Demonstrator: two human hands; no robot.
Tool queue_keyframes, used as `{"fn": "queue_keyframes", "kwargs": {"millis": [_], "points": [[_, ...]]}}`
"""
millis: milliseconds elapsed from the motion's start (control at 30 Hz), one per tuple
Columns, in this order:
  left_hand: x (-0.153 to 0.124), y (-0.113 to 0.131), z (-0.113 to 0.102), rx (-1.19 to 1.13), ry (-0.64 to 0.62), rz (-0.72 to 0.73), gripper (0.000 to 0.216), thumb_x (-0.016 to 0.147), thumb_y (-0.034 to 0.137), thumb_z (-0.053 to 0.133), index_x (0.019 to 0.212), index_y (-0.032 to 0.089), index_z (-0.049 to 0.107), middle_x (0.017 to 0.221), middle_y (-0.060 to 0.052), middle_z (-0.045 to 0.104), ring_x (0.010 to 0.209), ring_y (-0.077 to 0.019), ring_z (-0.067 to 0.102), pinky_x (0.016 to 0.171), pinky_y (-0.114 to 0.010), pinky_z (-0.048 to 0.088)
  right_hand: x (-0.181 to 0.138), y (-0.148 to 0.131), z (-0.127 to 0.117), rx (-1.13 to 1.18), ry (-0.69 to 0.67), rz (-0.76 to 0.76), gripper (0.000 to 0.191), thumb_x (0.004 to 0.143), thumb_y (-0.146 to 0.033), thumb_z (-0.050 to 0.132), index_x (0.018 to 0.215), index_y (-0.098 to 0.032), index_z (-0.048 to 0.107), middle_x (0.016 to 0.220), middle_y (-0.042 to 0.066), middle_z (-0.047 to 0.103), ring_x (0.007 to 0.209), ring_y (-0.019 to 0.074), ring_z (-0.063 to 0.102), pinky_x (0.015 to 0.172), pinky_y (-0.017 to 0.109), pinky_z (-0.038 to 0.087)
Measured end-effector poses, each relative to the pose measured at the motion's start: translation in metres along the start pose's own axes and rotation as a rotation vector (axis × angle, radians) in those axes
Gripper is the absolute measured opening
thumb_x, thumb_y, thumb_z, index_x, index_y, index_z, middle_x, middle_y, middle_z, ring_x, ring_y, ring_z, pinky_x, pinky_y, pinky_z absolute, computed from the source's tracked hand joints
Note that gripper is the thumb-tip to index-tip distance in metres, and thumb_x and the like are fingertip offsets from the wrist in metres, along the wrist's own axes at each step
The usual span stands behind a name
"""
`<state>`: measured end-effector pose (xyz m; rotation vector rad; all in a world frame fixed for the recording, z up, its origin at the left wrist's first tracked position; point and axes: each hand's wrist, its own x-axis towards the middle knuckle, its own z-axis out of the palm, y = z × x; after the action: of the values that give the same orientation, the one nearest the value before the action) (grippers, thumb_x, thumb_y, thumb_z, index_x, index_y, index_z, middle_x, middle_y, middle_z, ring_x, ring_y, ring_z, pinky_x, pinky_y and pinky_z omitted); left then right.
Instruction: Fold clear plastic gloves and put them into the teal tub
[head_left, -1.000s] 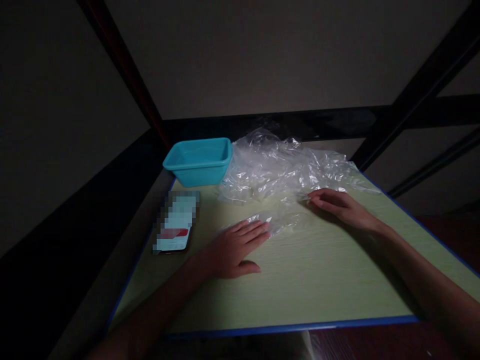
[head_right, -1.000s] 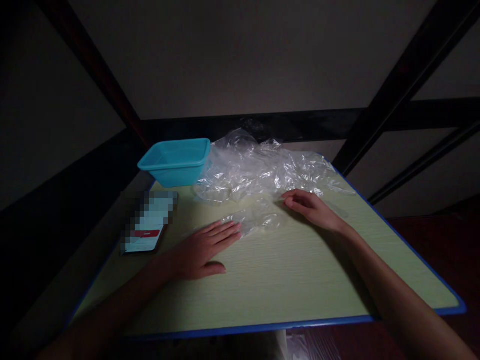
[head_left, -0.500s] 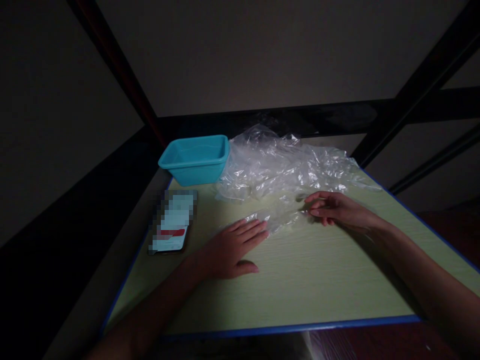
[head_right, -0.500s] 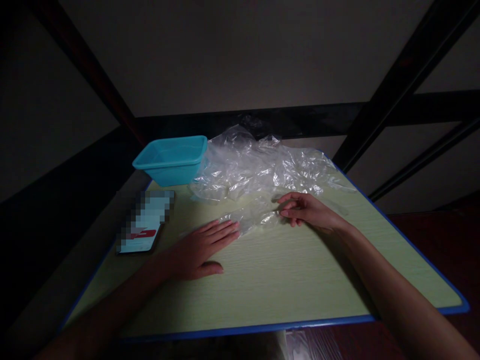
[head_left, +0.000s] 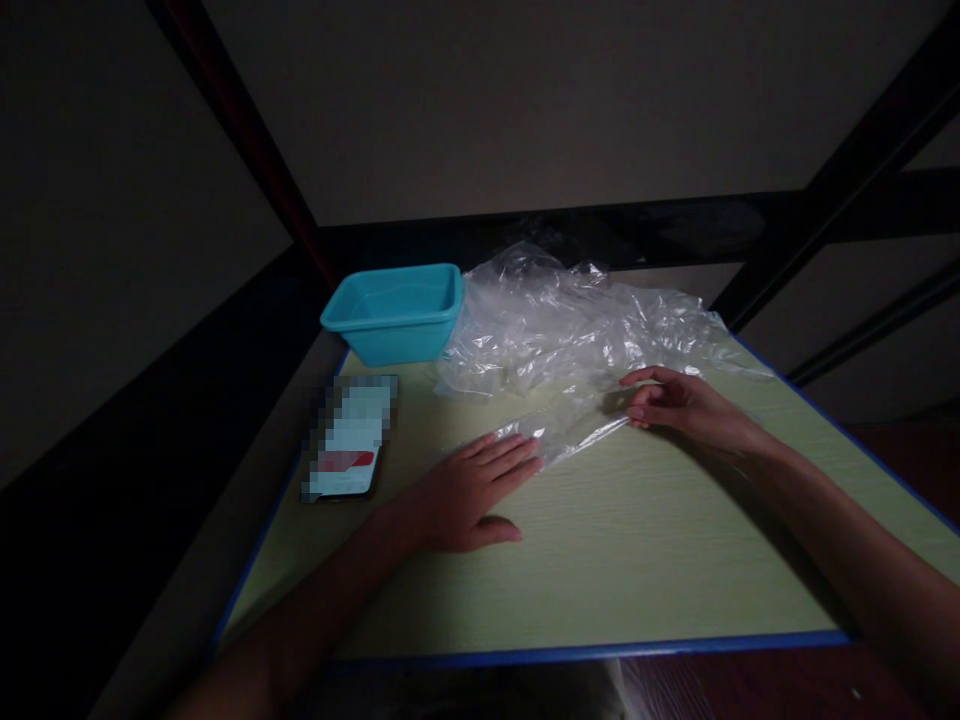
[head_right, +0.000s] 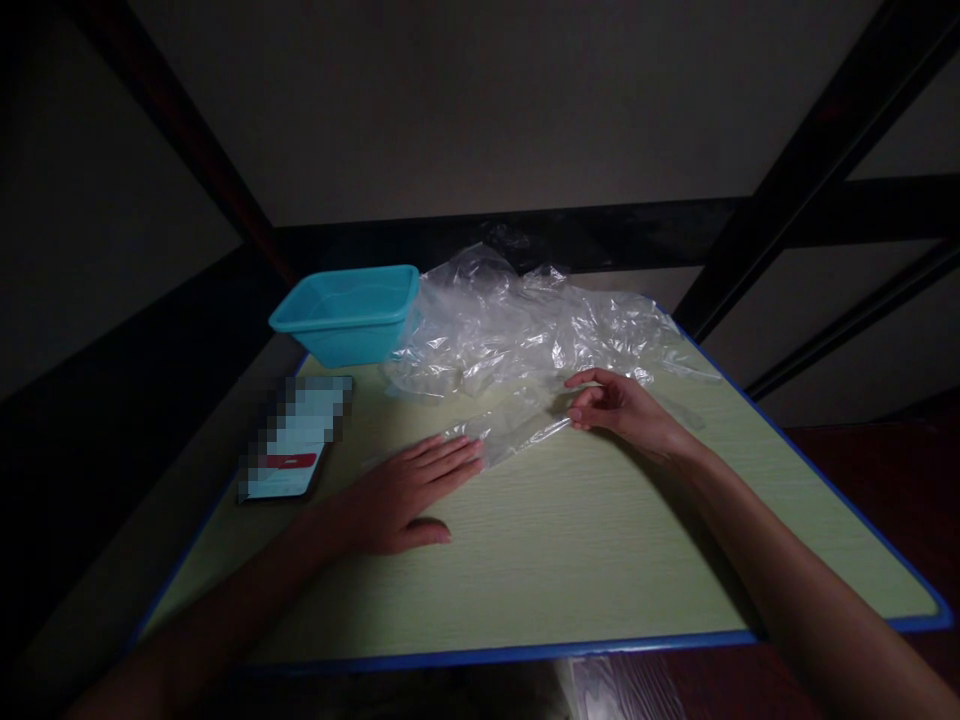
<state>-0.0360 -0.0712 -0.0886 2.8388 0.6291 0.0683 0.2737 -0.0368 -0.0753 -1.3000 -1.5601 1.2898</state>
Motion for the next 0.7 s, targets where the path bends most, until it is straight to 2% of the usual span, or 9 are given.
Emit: {"fn": "queue_keyframes", "kwargs": {"millis": [333,533,700], "points": [[0.0,0.001,-0.001,-0.028,0.01,-0.008,0.073,0.087,0.055,0.043,0.142,0.013,0.023,0.15,-0.014,0.021,0.139,-0.0257,0.015,0.113,-0.043,0.014,0.002,0.004,-0.006,-0.11,-0.03,-0.049,0.037,0.061,-0.036,0.073,0.089,-0.021,0.055,0.065,-0.002,0.061,0.058,0.0137,0.057,0.058,0.033,0.047],[0.001,0.001,-0.001,-0.007,-0.007,-0.011,0.073,0.087,0.055,0.042,0.142,0.01,0.024,0.15,-0.015,0.02,0.14,-0.0253,0.015,0.113,-0.041,0.013,0.001,0.01,-0.006,-0.204,-0.057,-0.062,0.033,0.065,-0.035,0.07,0.089,-0.021,0.054,0.064,-0.003,0.059,0.056,0.0129,0.056,0.056,0.031,0.048],[0.001,0.0,0.001,-0.003,0.014,-0.011,0.075,0.086,0.057,0.043,0.141,0.01,0.025,0.15,-0.015,0.022,0.14,-0.0253,0.015,0.113,-0.039,0.013,0.0,0.01,-0.007,-0.264,-0.055,-0.101,0.034,0.065,-0.041,0.07,0.088,-0.021,0.055,0.067,-0.001,0.06,0.058,0.0144,0.057,0.054,0.031,0.048]]}}
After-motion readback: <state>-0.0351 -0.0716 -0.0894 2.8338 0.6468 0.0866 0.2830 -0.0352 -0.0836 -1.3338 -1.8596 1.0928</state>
